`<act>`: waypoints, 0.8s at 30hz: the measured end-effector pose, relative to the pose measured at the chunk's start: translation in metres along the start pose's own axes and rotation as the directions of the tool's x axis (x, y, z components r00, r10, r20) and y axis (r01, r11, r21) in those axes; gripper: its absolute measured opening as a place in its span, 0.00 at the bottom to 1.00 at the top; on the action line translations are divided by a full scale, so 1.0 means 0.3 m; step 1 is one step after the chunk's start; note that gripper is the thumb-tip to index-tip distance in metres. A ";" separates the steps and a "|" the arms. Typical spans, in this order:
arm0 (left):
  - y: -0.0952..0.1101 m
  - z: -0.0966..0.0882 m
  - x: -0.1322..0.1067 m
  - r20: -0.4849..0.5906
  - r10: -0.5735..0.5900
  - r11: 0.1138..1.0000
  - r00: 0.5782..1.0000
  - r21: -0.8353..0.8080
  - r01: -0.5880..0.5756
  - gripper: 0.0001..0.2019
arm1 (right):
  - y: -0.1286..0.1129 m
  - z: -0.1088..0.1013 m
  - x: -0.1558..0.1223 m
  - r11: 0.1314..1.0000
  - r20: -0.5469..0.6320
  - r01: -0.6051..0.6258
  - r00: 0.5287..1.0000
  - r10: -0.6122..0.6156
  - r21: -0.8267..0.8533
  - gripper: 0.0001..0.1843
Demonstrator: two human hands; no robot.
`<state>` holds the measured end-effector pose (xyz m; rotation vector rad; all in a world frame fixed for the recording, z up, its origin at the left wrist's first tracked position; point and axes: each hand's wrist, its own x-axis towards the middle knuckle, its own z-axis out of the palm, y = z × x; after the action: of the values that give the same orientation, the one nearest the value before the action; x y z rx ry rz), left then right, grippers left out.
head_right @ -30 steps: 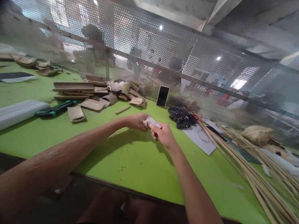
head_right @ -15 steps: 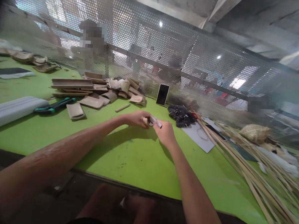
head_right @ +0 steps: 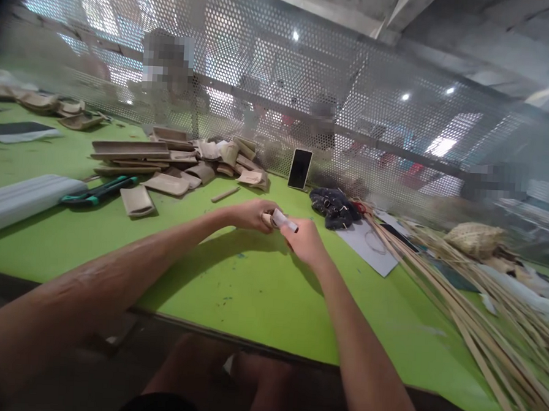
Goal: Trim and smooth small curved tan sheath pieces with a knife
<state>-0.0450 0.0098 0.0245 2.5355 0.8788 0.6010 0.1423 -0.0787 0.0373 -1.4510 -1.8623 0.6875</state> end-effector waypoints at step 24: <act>0.018 -0.007 -0.004 0.044 -0.003 1.000 0.999 0.001 0.003 0.21 | 0.011 0.006 0.001 0.996 0.005 -0.069 0.998 0.068 0.064 0.20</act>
<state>-0.0444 0.0054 0.0286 2.5380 0.8680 0.5415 0.1429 -0.0776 0.0337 -1.4792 -1.7832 0.7749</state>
